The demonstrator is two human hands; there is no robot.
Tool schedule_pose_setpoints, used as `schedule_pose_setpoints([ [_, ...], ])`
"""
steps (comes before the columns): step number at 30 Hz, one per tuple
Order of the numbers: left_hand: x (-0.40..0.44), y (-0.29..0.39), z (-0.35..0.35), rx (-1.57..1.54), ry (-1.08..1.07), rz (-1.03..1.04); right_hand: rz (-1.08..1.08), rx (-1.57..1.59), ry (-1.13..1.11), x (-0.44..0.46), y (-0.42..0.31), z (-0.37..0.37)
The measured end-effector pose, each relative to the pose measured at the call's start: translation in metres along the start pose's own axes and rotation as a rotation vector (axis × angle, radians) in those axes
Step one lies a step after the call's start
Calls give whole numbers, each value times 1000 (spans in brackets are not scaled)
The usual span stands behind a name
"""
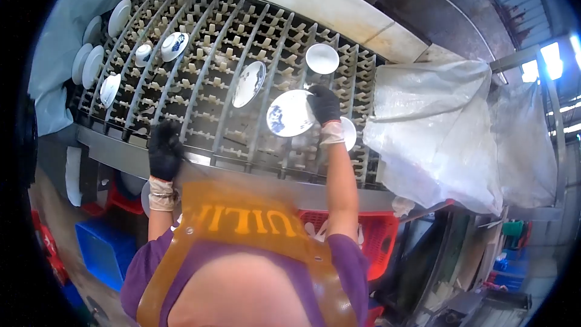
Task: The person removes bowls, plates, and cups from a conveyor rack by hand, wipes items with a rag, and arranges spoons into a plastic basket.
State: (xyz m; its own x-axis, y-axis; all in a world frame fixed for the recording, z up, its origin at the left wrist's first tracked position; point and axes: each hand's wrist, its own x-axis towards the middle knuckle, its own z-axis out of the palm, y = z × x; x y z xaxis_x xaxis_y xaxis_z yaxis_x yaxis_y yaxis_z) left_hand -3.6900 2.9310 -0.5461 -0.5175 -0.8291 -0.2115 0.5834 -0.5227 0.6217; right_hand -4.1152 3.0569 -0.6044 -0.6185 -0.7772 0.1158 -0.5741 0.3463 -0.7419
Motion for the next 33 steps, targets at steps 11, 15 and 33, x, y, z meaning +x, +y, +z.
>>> schedule_pose_setpoints([
  [11,-1,-20,8,-222,-249,-41,-98,-710,49,105,46,31],
  [15,-1,-30,7,-226,-128,-24,43,-107,288,120,28,-5],
  [33,-1,-55,13,-98,-151,-100,-97,50,376,-113,33,-41],
])
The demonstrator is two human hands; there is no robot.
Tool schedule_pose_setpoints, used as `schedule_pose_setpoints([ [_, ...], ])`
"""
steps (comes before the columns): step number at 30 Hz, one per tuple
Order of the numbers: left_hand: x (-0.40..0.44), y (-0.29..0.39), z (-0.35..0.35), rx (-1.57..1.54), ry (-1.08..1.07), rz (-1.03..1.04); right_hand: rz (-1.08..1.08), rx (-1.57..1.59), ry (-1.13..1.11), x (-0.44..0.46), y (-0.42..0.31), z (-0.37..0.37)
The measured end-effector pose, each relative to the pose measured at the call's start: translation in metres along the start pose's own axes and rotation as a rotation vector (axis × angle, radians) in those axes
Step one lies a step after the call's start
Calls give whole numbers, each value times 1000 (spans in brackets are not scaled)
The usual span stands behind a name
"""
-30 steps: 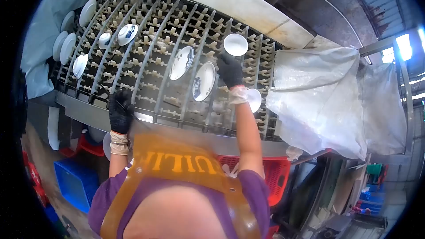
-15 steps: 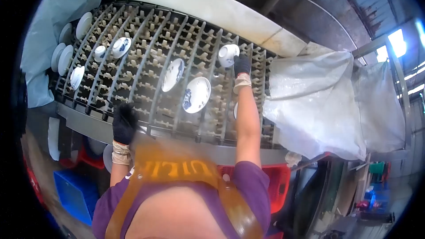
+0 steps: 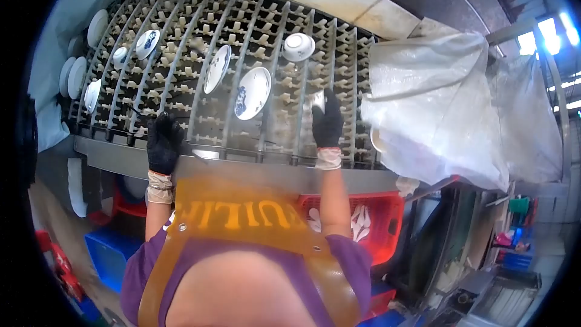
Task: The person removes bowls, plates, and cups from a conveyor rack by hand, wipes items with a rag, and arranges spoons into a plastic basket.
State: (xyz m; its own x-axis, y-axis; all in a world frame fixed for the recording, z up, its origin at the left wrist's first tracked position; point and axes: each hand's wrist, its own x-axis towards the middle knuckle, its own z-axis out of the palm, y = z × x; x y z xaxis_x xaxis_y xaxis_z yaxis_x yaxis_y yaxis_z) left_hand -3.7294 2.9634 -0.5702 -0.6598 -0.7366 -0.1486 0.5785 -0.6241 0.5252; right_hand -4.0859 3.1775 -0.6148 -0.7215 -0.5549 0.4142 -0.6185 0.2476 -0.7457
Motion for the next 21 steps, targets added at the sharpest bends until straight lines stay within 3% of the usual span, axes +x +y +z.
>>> schedule_pose_setpoints([
  [1,1,-1,-1,10,-4,-14,164,378,9,4,-1,-1],
  [3,2,-6,0,46,-18,5,430,672,-18,14,-37,-9],
  [4,2,-9,5,50,-22,-3,422,739,13,11,-8,12],
  [5,0,-10,11,68,-29,10,445,513,-33,11,-17,13],
  [8,-1,-24,15,83,-24,50,210,200,-21,-15,-16,25],
  [9,-4,-33,13,79,4,61,351,517,-75,-23,-33,24],
  [11,-6,-56,17,-61,58,8,7,395,-138,-37,-48,24],
  [14,-2,-82,30,-16,-72,-114,-199,180,-184,-49,-69,20],
  [15,-1,-86,35,-17,-71,-113,-199,179,-186,-54,-68,16],
  [17,1,-92,41,25,-71,-120,1,221,-281,-60,-66,9],
  [18,3,-94,37,2,-68,-127,-35,137,-270,-62,-53,6],
  [21,4,-100,34,-45,-42,-92,-153,-191,68,-51,-6,-19],
])
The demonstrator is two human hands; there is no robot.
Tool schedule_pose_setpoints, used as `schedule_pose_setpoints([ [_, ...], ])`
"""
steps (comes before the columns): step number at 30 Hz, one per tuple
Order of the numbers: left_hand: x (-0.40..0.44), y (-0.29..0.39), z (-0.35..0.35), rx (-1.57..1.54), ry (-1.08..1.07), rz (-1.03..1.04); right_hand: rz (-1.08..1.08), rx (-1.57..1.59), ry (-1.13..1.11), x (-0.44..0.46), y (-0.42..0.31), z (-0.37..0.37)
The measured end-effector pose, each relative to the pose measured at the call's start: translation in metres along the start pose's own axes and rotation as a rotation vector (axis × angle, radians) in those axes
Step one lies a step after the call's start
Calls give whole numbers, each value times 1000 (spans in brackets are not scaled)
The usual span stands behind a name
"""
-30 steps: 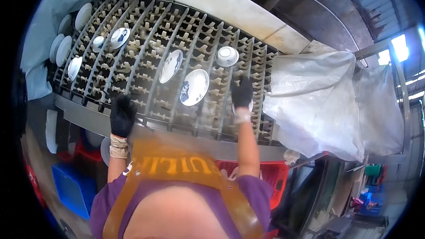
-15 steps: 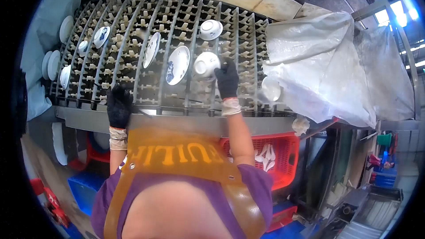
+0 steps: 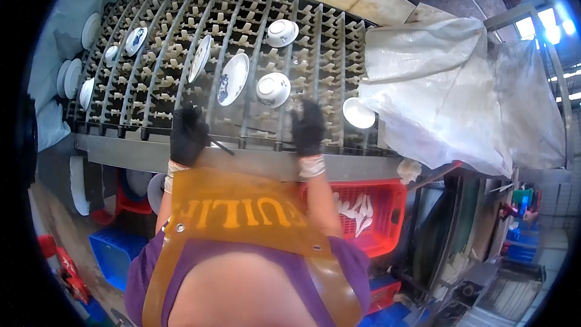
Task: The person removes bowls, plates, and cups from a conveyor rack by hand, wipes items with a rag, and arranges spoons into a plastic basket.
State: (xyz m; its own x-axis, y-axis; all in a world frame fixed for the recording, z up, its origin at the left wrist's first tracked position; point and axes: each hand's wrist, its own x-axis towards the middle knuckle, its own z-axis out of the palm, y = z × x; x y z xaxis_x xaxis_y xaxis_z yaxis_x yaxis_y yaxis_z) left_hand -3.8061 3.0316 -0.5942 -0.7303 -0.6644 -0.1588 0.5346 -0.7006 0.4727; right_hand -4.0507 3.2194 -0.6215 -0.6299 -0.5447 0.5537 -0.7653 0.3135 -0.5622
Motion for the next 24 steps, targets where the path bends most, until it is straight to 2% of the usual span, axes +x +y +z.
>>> schedule_pose_setpoints([
  [1,-2,-1,2,4,0,-6,52,-270,67,-2,29,-2],
  [3,-3,-4,8,4,23,-11,182,-658,-33,4,62,-28],
  [4,-2,-5,7,7,13,-20,336,-689,-190,9,74,-40],
  [6,0,-5,3,38,-34,-39,356,-572,-326,2,115,-42],
  [7,3,-5,0,17,-56,-47,353,-577,-316,-1,127,-43],
  [9,4,-7,3,6,-63,-37,266,-284,-48,7,115,-46],
  [10,2,-7,3,0,-58,-37,266,-279,-47,8,107,-43],
  [12,3,-8,3,23,-56,-23,560,556,-33,15,80,-38],
  [14,3,-9,2,42,-53,-15,731,983,-88,17,53,-26],
  [16,2,-8,0,18,-88,-24,603,702,-213,15,62,-5],
  [17,2,-8,-2,23,-92,-16,541,562,-151,11,79,16],
  [18,2,-10,-4,-12,-114,-36,595,377,-249,24,62,-1],
  [20,7,-11,-10,-86,-183,-46,145,58,-146,20,117,21],
  [22,3,-17,-1,54,1,80,289,0,-171,47,112,5],
  [23,2,-16,3,0,-19,36,214,-315,-113,53,135,9],
  [24,1,-15,7,-56,-42,-7,119,-467,-50,57,164,14],
])
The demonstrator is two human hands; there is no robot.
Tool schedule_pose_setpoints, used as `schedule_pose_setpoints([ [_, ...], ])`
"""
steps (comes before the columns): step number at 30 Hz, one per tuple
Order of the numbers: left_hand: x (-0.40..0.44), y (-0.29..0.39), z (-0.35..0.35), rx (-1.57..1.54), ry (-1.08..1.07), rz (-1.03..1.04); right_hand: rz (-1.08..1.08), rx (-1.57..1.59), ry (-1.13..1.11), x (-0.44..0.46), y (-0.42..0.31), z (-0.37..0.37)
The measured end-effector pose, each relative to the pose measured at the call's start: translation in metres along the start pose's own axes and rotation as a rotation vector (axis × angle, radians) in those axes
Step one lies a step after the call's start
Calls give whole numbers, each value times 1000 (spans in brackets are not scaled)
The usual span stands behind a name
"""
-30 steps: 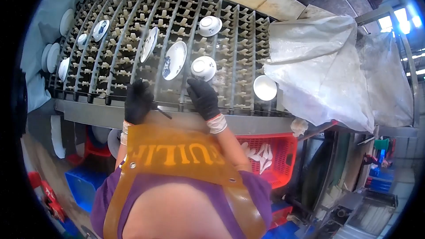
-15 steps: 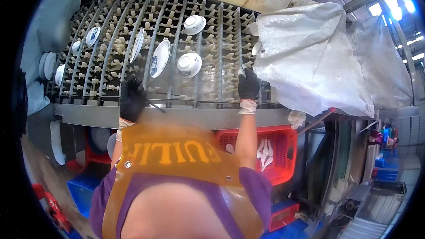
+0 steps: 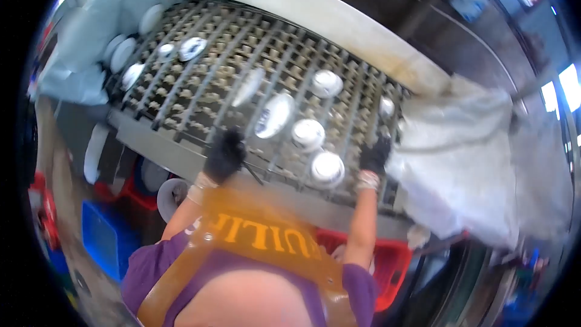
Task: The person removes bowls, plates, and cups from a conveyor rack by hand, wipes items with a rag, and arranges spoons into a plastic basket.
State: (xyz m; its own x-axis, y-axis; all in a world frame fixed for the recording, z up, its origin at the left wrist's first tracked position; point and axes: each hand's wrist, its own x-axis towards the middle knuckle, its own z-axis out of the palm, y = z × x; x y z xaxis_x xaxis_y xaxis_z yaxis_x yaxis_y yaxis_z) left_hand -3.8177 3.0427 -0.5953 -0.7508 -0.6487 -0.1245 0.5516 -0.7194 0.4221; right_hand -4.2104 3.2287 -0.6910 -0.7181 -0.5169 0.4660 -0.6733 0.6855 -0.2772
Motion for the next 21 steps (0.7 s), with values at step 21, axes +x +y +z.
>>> schedule_pose_setpoints([
  [21,-3,4,22,-36,-86,107,-240,650,-527,92,-97,-27],
])
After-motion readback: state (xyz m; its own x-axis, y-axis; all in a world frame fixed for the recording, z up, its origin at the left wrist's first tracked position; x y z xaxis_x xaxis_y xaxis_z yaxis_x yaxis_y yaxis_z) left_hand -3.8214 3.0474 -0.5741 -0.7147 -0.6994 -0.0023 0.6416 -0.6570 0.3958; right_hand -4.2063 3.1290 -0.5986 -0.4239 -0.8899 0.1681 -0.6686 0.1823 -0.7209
